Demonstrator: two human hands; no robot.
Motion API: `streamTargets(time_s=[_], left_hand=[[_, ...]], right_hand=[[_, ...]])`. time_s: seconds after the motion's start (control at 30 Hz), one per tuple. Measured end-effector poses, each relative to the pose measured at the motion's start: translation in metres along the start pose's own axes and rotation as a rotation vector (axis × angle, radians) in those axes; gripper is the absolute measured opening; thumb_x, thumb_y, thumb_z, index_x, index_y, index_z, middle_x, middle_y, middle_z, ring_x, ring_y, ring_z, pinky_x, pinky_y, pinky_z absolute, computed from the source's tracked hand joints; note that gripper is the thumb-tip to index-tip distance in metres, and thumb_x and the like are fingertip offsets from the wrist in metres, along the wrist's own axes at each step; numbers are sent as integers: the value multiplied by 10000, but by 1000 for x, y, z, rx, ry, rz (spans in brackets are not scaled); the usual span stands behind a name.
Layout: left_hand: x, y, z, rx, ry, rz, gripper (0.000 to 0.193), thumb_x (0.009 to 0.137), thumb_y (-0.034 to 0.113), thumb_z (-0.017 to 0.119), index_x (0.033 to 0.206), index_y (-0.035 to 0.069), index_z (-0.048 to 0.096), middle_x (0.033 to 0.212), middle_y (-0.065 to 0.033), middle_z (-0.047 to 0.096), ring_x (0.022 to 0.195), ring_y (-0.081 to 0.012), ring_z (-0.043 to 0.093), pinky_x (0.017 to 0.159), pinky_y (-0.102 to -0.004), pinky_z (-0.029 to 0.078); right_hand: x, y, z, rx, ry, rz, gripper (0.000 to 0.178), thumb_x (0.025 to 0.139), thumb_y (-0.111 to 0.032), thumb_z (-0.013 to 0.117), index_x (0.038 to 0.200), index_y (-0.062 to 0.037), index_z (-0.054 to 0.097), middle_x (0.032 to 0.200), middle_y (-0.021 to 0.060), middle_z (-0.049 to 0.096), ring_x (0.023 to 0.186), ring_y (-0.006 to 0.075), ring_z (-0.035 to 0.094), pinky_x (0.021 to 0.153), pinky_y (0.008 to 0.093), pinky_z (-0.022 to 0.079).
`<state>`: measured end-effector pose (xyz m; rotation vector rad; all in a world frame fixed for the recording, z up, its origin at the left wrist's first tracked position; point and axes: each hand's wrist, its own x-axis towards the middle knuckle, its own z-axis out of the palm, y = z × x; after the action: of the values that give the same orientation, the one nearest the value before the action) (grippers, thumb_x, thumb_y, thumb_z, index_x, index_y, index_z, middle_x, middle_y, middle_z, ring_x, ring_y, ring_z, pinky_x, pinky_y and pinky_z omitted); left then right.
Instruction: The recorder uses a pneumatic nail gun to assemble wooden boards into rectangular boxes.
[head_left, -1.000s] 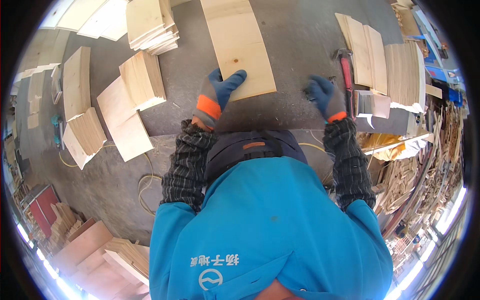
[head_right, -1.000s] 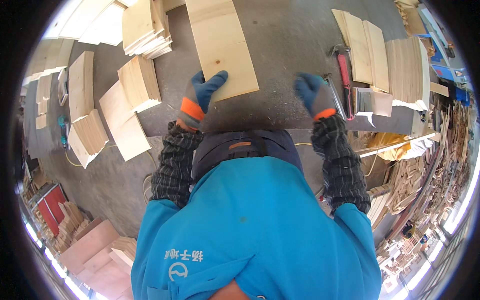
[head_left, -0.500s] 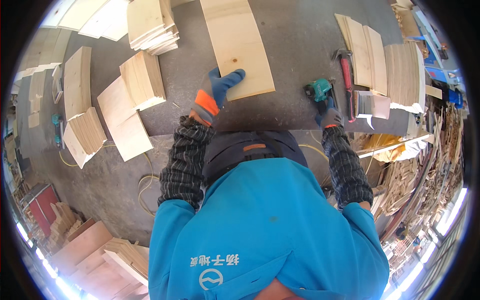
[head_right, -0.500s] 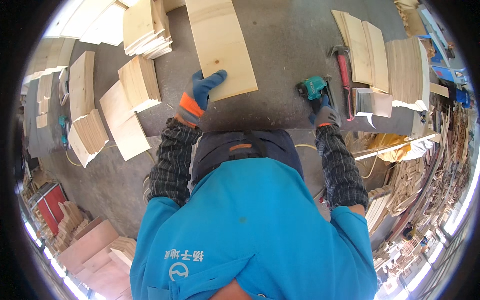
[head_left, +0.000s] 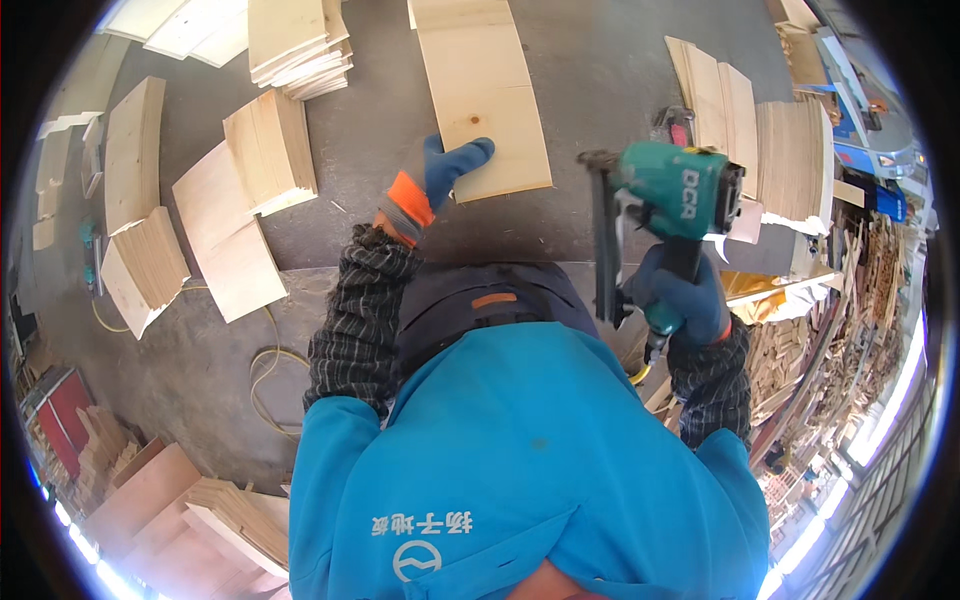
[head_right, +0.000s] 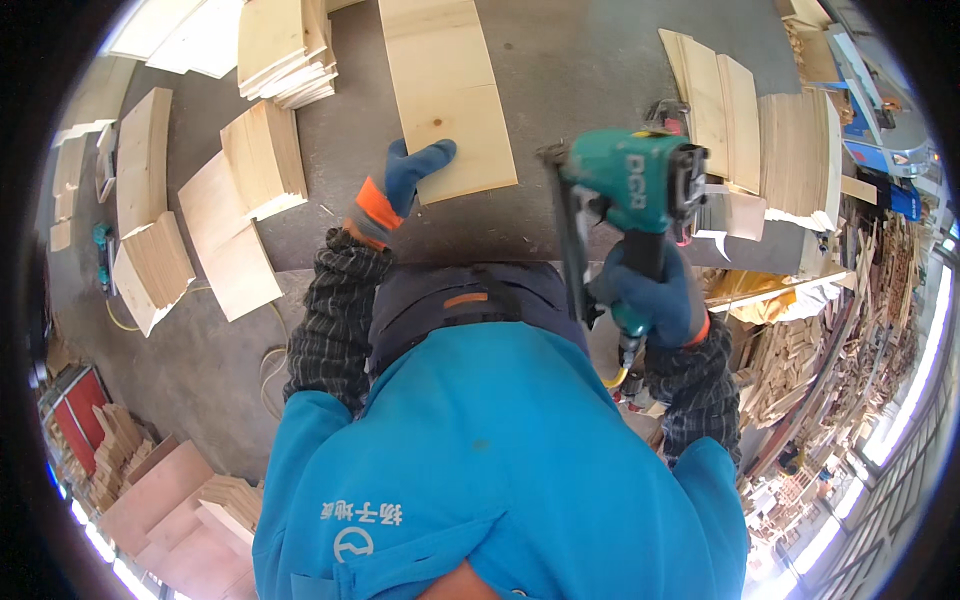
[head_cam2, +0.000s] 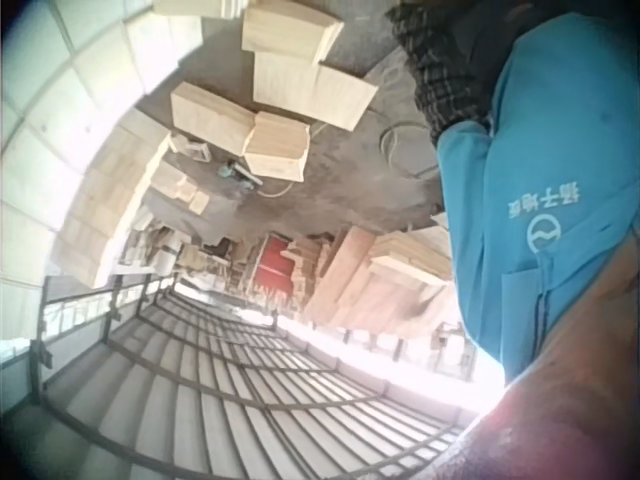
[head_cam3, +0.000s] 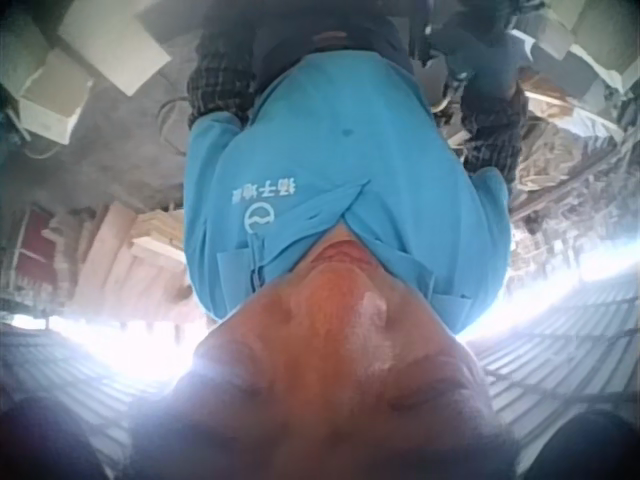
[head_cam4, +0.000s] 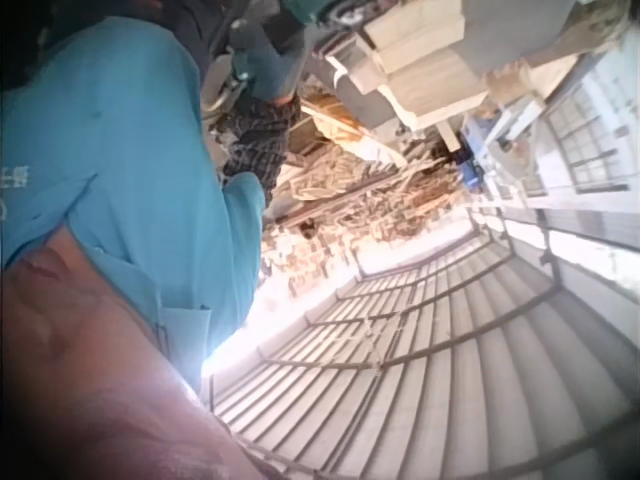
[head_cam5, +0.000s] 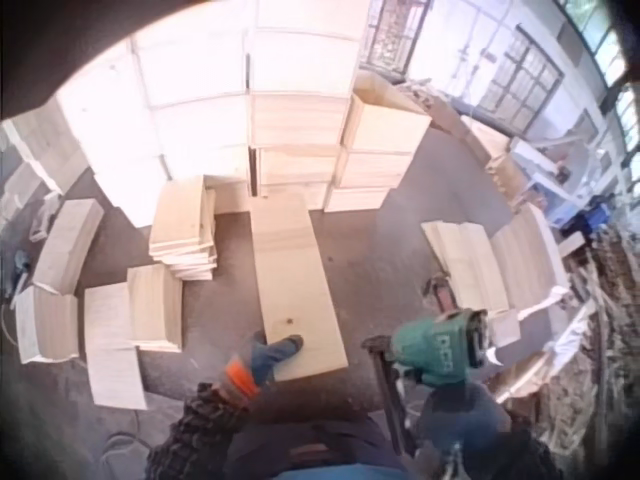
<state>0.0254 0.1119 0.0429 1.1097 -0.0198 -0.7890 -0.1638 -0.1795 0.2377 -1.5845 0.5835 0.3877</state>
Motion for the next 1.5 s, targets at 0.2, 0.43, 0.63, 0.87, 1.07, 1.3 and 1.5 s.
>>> streamTargets(time_s=[0.2,0.43,0.63,0.87,1.07,1.3,1.5], left_hand=[[4,-2,-4,92,-21,12,470,1026,228,724,1399,-49,654,1268,-131,748,1108,-215,728,971,-358,582],[-2,7,0,77,-20,1,457,1024,252,730,1366,-48,685,1232,-124,764,1076,-201,733,952,-346,580],[-4,6,-1,75,-25,8,454,1019,257,731,1352,-48,693,1204,-119,771,1059,-196,737,943,-344,582],[-4,7,-1,88,-28,-27,451,1023,259,719,1350,-50,692,1201,-119,769,1055,-198,737,944,-339,582],[-3,6,0,87,-32,-10,448,1030,257,715,1354,-51,689,1210,-126,769,1048,-203,743,943,-339,585],[-4,4,1,81,18,33,520,975,330,791,1309,-63,724,1098,-137,801,929,-191,768,775,-306,616],[-31,11,0,172,190,195,664,930,356,842,1419,-49,648,1221,-188,774,1075,-226,756,879,-369,608]], right_hand=[[-14,-27,49,-160,7,89,734,812,-134,704,1490,103,552,775,62,674,715,134,666,689,282,518],[-11,-24,59,-139,4,125,699,841,-148,679,1488,88,561,767,51,664,707,135,660,684,288,516],[-10,-19,62,-150,24,159,258,894,-186,711,1059,5,655,828,54,705,733,128,665,675,311,535],[-11,-22,63,-177,50,172,284,884,-205,722,1064,4,653,829,52,702,743,133,661,688,318,539],[-10,-21,71,-215,66,144,649,861,-225,667,1422,94,599,768,67,676,692,142,645,661,302,505],[-17,-23,63,-96,61,135,255,870,-162,706,1050,11,657,798,63,696,731,147,668,670,317,528],[-32,-34,59,-116,164,78,178,858,-135,719,959,2,667,781,65,697,707,146,659,664,306,518]])
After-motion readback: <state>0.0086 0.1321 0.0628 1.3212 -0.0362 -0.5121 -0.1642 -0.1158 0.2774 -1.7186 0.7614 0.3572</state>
